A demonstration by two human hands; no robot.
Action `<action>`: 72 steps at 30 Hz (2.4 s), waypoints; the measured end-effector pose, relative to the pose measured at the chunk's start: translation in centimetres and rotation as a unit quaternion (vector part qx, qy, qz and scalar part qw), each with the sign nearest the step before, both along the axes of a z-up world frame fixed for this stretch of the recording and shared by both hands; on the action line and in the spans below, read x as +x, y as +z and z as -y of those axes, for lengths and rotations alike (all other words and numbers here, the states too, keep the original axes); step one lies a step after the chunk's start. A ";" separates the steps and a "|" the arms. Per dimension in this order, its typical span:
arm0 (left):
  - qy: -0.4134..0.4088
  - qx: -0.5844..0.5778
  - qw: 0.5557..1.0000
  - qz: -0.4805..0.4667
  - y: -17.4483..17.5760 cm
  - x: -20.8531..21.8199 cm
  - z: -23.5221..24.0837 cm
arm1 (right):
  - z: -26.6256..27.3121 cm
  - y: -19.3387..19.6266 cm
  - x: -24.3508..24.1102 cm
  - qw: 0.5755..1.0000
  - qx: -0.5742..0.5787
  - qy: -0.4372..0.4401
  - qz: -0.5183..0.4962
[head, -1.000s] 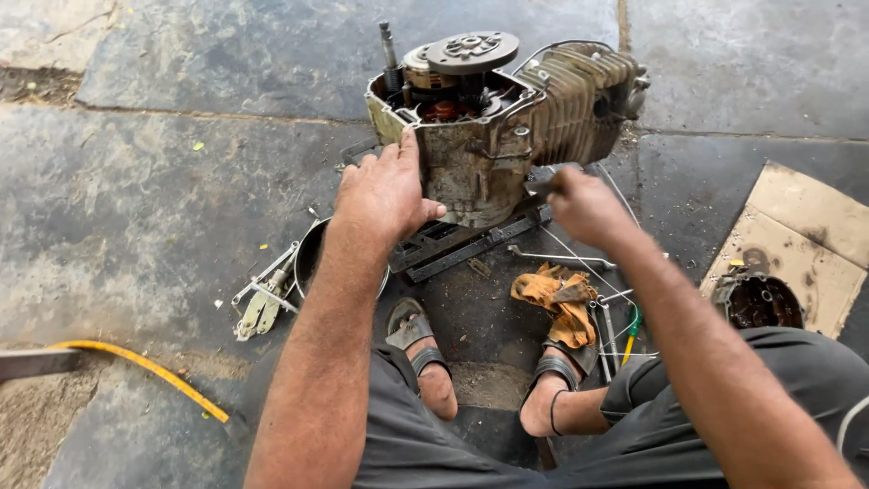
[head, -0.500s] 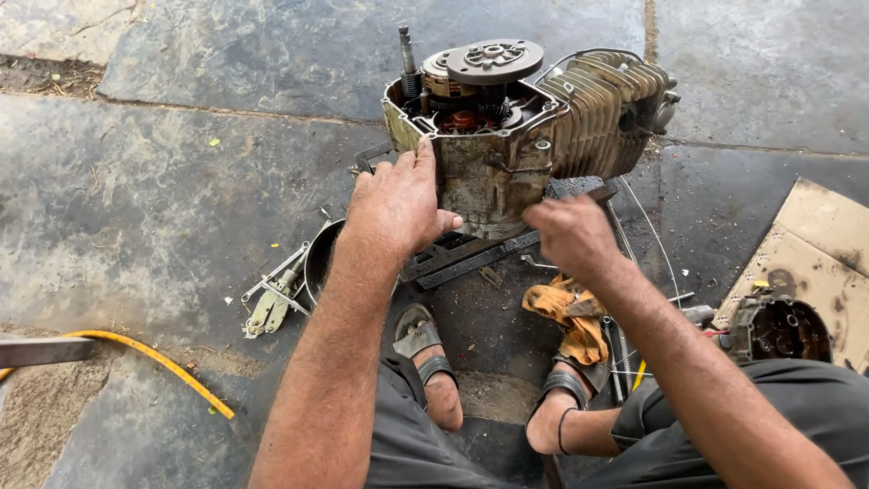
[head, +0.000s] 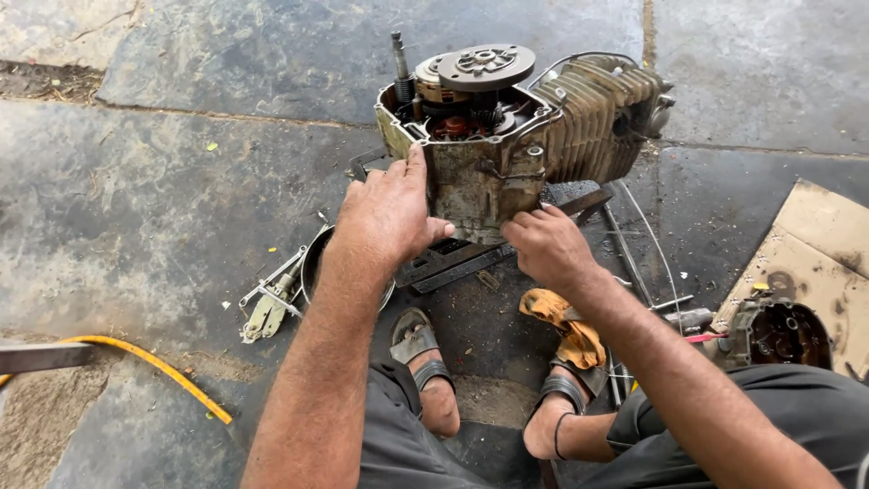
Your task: The person sits on the floor of a motorcycle repair workshop and cleans a disassembled engine casing. They hold the casing steady with one hand while scraping and brushing its surfaces with a brush, working over the cooling fins and openings, with a rag and other engine parts on the floor nearby.
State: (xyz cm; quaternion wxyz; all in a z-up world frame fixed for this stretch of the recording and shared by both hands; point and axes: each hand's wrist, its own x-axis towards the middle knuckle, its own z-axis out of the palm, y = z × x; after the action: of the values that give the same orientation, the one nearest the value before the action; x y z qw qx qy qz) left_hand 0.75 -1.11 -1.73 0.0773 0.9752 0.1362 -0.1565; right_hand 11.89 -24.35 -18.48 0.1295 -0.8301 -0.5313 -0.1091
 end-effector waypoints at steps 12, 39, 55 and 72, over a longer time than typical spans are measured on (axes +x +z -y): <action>0.016 -0.016 1.000 0.006 0.3 -0.4 0.2 | -0.3 0.1 -0.1 0.999 -0.041 0.003 -0.028; 0.028 -0.016 0.999 -0.037 1.4 0.1 0.1 | 4.6 1.2 0.4 0.964 -0.049 -0.251 -0.071; 0.019 -0.001 1.000 -0.018 1.2 0.3 0.2 | 3.1 1.2 0.3 0.992 0.005 -0.117 -0.040; 0.009 0.004 1.000 0.000 0.7 0.1 -0.2 | 4.1 -0.4 1.6 0.990 0.072 -0.119 0.006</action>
State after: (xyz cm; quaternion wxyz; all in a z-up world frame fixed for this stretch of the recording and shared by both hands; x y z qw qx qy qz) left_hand 0.89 -0.93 -1.01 0.0745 0.9744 0.1453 -0.1548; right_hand 13.44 -28.47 -18.86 0.1716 -0.8753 -0.4204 -0.1666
